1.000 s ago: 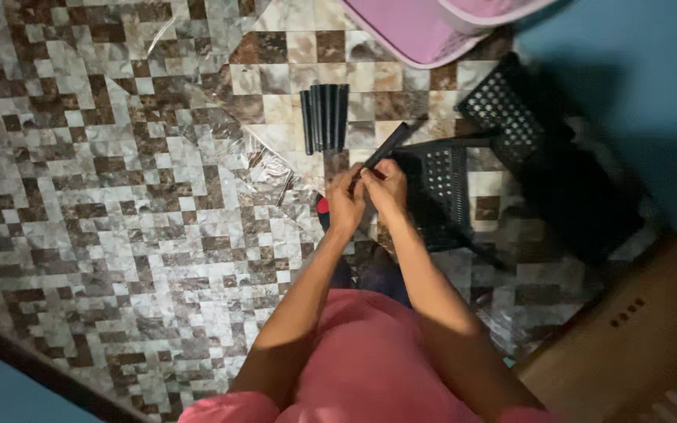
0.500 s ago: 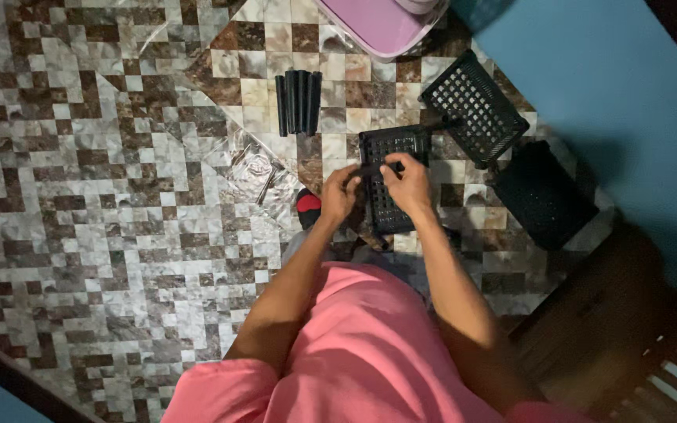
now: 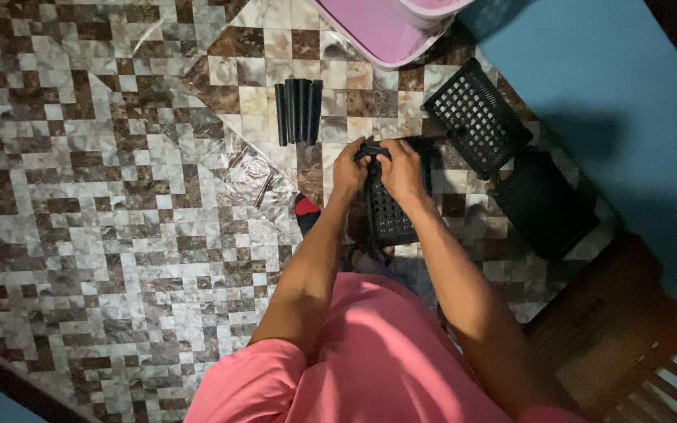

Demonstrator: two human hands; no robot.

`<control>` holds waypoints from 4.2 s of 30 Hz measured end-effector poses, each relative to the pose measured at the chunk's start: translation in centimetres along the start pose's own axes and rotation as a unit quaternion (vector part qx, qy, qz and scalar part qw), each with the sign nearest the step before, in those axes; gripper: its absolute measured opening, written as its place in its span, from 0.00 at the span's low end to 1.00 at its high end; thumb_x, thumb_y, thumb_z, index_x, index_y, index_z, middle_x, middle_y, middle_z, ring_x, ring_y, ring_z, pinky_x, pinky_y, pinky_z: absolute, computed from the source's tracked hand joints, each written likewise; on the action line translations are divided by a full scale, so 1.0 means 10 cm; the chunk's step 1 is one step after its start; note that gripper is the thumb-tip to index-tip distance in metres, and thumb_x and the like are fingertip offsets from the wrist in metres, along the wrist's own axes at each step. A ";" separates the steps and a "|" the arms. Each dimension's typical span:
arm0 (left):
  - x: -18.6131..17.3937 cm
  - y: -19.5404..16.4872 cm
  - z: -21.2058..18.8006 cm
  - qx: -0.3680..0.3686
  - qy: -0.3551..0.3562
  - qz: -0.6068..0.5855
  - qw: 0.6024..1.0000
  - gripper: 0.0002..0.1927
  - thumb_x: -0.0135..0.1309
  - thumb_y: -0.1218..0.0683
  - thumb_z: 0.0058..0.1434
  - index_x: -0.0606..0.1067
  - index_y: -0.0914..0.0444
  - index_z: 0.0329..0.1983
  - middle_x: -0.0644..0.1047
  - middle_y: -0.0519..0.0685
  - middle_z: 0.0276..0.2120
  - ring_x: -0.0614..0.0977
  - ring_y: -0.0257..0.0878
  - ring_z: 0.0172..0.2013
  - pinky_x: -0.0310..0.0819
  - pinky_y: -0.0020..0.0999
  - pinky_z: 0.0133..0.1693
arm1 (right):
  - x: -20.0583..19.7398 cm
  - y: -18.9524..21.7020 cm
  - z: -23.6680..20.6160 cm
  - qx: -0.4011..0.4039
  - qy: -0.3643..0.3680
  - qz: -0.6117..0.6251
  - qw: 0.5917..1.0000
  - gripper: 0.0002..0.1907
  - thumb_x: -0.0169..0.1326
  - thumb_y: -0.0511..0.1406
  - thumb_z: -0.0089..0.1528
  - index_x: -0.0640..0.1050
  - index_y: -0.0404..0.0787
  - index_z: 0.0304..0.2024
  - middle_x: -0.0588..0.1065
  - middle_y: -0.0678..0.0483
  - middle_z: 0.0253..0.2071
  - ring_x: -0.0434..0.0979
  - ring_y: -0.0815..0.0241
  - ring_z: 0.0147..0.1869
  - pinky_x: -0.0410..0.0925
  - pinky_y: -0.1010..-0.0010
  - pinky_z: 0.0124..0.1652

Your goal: The person kneels on a tiled floor and attaches black plastic handle pieces to perforated black plastic baskets, pressing the fittings into place by hand and stacking the baskets. They pick up handle parts from a pile and work on the baskets one at a time.

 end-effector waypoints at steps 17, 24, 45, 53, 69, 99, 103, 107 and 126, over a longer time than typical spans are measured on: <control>0.14 0.33 -0.08 -0.080 0.008 -0.043 0.996 0.20 0.58 0.65 0.59 0.79 0.60 0.55 0.83 0.55 0.46 0.86 0.47 0.44 0.79 0.37 0.46 | 0.19 -0.25 0.01 0.005 0.042 -0.014 0.999 0.17 0.61 0.28 0.62 0.76 0.38 0.53 0.76 0.40 0.47 0.76 0.32 0.50 0.70 0.51 0.44; 0.14 0.32 -0.11 -0.071 0.010 -0.028 0.997 0.20 0.59 0.66 0.58 0.79 0.60 0.54 0.83 0.55 0.46 0.86 0.46 0.41 0.79 0.37 0.44 | 0.22 -0.22 0.02 0.000 0.071 -0.039 0.997 0.16 0.60 0.28 0.62 0.75 0.39 0.52 0.76 0.39 0.46 0.76 0.32 0.50 0.70 0.50 0.44; 0.16 0.43 -0.09 -0.108 0.018 -0.036 0.993 0.21 0.60 0.67 0.58 0.79 0.60 0.55 0.83 0.56 0.43 0.86 0.45 0.40 0.78 0.37 0.43 | 0.41 -0.17 0.12 0.003 0.187 0.024 0.982 0.22 0.53 0.17 0.52 0.79 0.37 0.46 0.80 0.42 0.47 0.81 0.41 0.52 0.72 0.58 0.48; 0.16 0.43 -0.09 -0.108 0.014 -0.051 0.993 0.21 0.61 0.66 0.57 0.80 0.59 0.54 0.83 0.53 0.47 0.86 0.44 0.42 0.79 0.35 0.45 | 0.35 -0.11 0.11 -0.006 0.158 0.012 0.987 0.17 0.58 0.21 0.57 0.79 0.38 0.46 0.79 0.39 0.44 0.80 0.38 0.49 0.73 0.57 0.45; 0.21 0.54 -0.11 -0.102 0.018 0.002 0.995 0.20 0.57 0.64 0.59 0.81 0.55 0.54 0.82 0.55 0.49 0.84 0.52 0.49 0.79 0.41 0.49 | 0.42 -0.45 0.04 0.144 0.119 -0.083 0.979 0.20 0.65 0.42 0.65 0.74 0.35 0.48 0.78 0.36 0.35 0.79 0.34 0.42 0.70 0.50 0.38; 0.23 0.35 -0.18 -0.088 0.027 -0.006 0.996 0.21 0.61 0.60 0.59 0.79 0.55 0.57 0.81 0.59 0.42 0.84 0.54 0.41 0.78 0.44 0.44 | 0.19 -0.51 -0.16 0.111 -0.005 0.012 0.994 0.32 0.67 0.40 0.57 0.71 0.38 0.61 0.79 0.37 0.43 0.80 0.36 0.47 0.72 0.51 0.42; 0.24 0.46 -0.29 -0.086 0.013 0.036 0.996 0.23 0.63 0.56 0.58 0.77 0.60 0.57 0.81 0.63 0.40 0.82 0.59 0.43 0.76 0.47 0.45 | 0.34 -0.82 -0.42 0.188 0.032 0.048 0.980 0.30 0.63 0.40 0.60 0.70 0.37 0.62 0.81 0.41 0.46 0.83 0.41 0.48 0.73 0.55 0.44; 0.36 0.79 -0.55 -0.167 0.050 0.055 0.983 0.19 0.67 0.50 0.59 0.78 0.64 0.49 0.82 0.62 0.38 0.84 0.57 0.41 0.77 0.46 0.43 | 0.68 -1.09 -0.80 0.255 0.136 0.025 0.957 0.22 0.65 0.40 0.60 0.79 0.40 0.54 0.82 0.42 0.46 0.84 0.43 0.51 0.75 0.57 0.49; 0.84 1.07 -1.14 -0.352 0.067 -0.383 0.851 0.03 0.49 0.63 0.63 0.68 0.64 0.36 0.78 0.49 0.33 0.78 0.41 0.24 0.75 0.40 0.25 | 0.83 -1.30 -1.20 0.244 0.342 -0.199 0.885 0.17 0.56 0.33 0.62 0.79 0.52 0.53 0.80 0.45 0.46 0.81 0.40 0.50 0.74 0.46 0.45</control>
Point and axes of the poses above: each hand's wrist, its own z-axis towards the middle knuckle, its own x-axis out of the palm, y = z × x, the point moved 10 cm from there along z, towards the middle knuckle
